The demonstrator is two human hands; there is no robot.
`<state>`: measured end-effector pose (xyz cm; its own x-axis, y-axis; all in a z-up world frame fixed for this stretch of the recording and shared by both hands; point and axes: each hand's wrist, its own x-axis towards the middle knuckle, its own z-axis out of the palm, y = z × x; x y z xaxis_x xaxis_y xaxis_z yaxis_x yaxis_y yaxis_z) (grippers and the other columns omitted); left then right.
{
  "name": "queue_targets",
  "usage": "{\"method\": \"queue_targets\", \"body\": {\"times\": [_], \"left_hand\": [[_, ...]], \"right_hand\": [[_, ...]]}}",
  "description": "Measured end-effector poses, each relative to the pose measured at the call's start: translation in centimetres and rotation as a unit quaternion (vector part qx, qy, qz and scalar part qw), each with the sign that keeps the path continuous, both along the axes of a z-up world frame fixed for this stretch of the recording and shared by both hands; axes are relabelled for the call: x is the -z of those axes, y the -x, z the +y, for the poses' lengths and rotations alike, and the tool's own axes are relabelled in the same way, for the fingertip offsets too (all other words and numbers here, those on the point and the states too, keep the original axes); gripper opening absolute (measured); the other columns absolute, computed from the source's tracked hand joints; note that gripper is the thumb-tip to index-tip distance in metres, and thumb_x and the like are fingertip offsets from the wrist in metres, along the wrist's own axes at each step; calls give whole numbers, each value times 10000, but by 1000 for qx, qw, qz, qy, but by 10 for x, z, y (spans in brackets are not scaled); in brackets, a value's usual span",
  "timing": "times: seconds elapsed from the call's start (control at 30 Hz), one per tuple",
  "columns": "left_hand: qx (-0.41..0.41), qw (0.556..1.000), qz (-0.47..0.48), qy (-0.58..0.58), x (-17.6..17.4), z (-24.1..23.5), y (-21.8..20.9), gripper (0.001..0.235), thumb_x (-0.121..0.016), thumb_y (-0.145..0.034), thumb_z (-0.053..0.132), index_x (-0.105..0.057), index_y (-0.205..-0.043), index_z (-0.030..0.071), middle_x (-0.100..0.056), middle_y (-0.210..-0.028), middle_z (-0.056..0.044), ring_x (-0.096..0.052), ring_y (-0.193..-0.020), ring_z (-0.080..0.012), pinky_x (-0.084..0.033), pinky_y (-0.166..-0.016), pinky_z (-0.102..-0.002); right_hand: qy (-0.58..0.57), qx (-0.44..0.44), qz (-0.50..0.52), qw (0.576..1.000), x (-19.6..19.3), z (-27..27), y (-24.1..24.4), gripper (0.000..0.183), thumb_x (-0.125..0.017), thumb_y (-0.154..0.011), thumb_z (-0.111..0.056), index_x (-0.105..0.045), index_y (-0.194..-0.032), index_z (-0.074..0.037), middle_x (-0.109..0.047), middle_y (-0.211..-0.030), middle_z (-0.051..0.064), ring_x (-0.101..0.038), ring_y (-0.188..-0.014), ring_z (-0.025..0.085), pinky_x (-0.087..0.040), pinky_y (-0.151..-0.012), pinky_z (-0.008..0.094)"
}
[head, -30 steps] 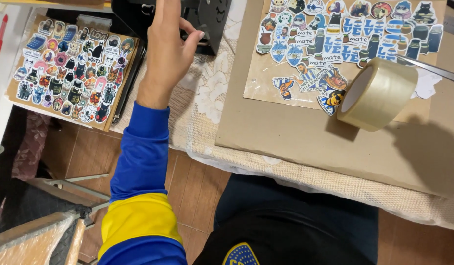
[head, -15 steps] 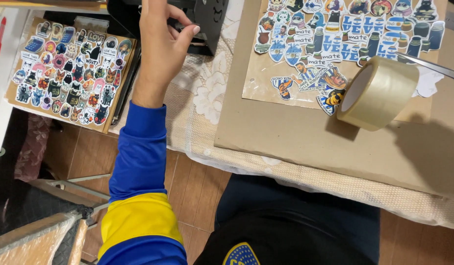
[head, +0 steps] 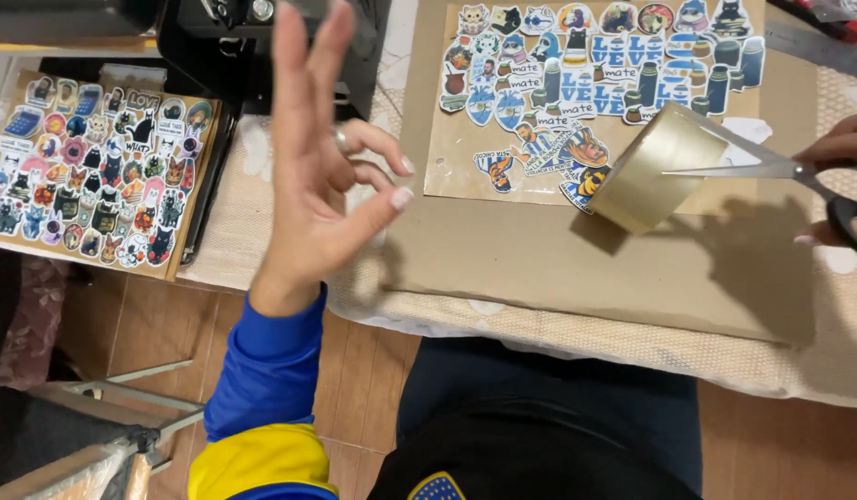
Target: The person cuts a strip of clear packing tape and applies it over a sheet of stickers. They then use scissors to trim the tape around the edges of the stickers, separating them from the backing sheet.
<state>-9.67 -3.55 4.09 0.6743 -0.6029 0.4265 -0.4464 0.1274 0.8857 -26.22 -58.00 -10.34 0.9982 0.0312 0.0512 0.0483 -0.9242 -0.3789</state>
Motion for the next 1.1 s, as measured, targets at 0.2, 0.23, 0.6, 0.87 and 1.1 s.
{"method": "queue_targets", "body": {"times": [0.2, 0.23, 0.6, 0.87, 1.1], "left_hand": [[169, 976, 117, 69, -9, -45, 37, 1076, -709, -954, -79, -39, -1677, 352, -54, -1895, -116, -741, -1098, -269, -559, -750, -211], [169, 976, 114, 70, -11, -52, 41, 1076, -709, -954, -79, -39, -1677, 352, -54, -1895, -116, -741, -1098, -269, -559, -750, -211], [221, 934, 228, 165, -6, -95, 57, 1006, -649, -931, -61, -24, -1648, 268, -61, -1825, -139, -646, -1079, -248, -617, -727, -232], [139, 985, 87, 60, -11, -77, 67, 957, -608, -994, -51, -39, -1666, 326, -89, -1852, -103, -729, -1170, -258, -579, -753, -211], [62, 992, 13, 106, 4, -41, 59, 1043, -636, -999, -113, -21, -1683, 379, 1, -1861, -84, -736, -1354, -311, -701, -899, -287]], "right_hand": [[-32, -57, -32, 997, -37, 36, -2, 945, -919, -418, -312, -684, -1293, -42, -693, -1274, 130, -650, -1144, 277, -557, -975, 384], [-31, -58, -35, 997, -40, 38, 0, 945, -919, -418, -312, -684, -1293, -42, -693, -1274, 130, -650, -1144, 277, -557, -975, 384], [-5, -45, -195, 980, -158, 165, 31, 527, -766, -863, -168, -656, -1300, 104, -641, -1256, 261, -616, -1207, 382, -486, -1135, 472], [12, -103, -262, 959, -202, 244, -4, 248, -871, -963, -197, -736, -1150, -105, -607, -980, 64, -567, -911, 308, -408, -938, 458], [-22, -74, -260, 963, -198, 282, -22, 110, -866, -1013, -78, -763, -1001, -40, -628, -927, 105, -607, -940, 329, -414, -957, 464]]}}
